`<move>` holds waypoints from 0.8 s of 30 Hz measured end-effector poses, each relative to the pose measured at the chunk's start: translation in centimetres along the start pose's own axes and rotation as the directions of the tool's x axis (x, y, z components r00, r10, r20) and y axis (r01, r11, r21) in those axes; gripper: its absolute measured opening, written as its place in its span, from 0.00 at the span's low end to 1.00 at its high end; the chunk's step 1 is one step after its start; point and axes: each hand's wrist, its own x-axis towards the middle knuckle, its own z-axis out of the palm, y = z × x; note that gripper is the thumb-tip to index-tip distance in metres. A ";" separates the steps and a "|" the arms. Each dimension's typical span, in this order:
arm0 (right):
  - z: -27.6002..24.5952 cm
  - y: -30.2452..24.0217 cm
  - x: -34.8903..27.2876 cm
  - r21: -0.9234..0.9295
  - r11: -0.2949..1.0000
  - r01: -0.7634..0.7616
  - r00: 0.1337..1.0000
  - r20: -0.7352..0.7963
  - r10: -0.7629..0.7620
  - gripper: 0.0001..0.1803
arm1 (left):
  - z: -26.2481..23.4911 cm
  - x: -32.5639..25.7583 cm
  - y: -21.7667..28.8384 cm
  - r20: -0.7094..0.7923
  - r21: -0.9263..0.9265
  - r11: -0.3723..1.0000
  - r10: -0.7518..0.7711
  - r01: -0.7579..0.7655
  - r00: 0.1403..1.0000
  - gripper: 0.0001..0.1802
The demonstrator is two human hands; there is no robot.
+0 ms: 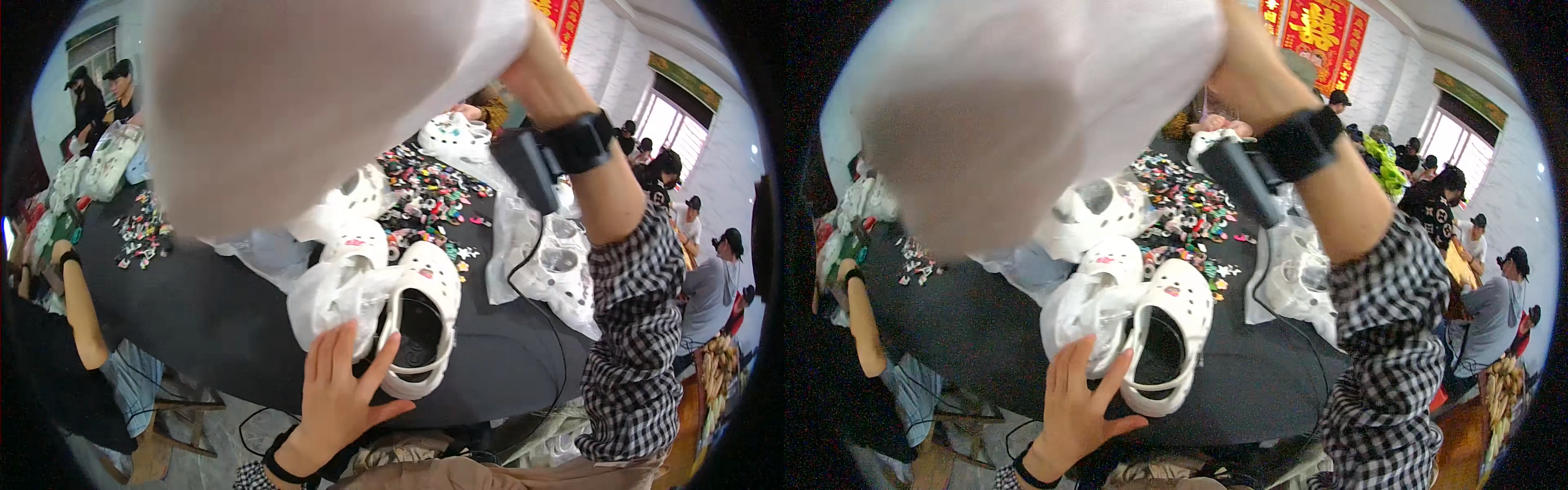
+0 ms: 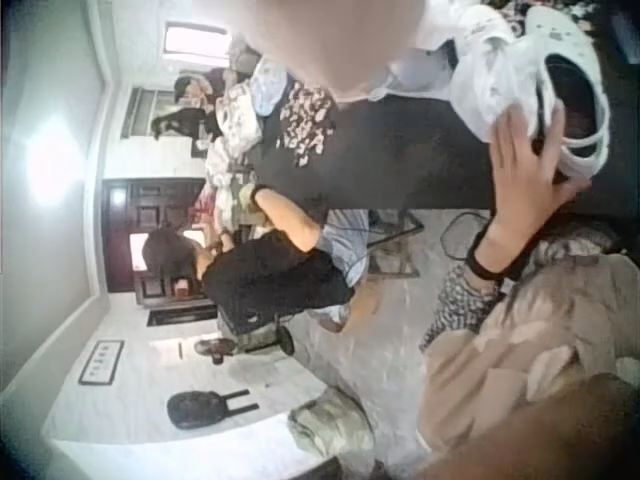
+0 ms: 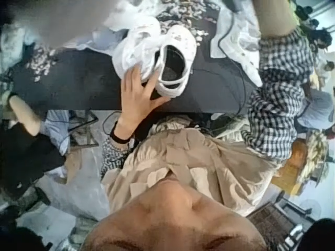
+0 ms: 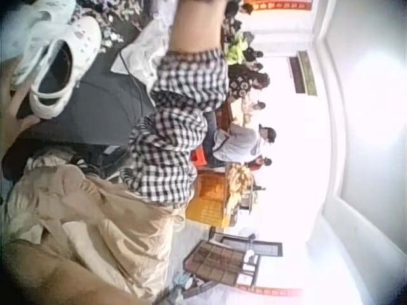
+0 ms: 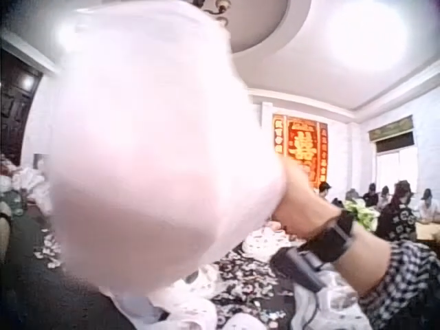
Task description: Placing decorative charms into the holes of clog-style shoes.
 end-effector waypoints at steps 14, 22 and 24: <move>-14.2 0.8 -27.8 -0.924 -0.356 -0.142 0.990 -0.124 -0.072 0.13 | 0.8 1.7 0.2 0.113 0.013 0.996 0.090 -0.092 0.990 0.40; -19.7 1.4 -33.8 -0.919 0.046 -0.392 0.883 -0.390 -0.261 0.14 | 0.7 1.6 -2.0 0.122 -0.009 0.987 0.161 -0.161 0.979 0.39; -19.4 1.7 -33.9 -0.931 0.022 -0.364 0.895 -0.357 -0.268 0.15 | -0.6 1.0 -2.2 0.130 0.021 0.980 0.192 -0.196 0.973 0.37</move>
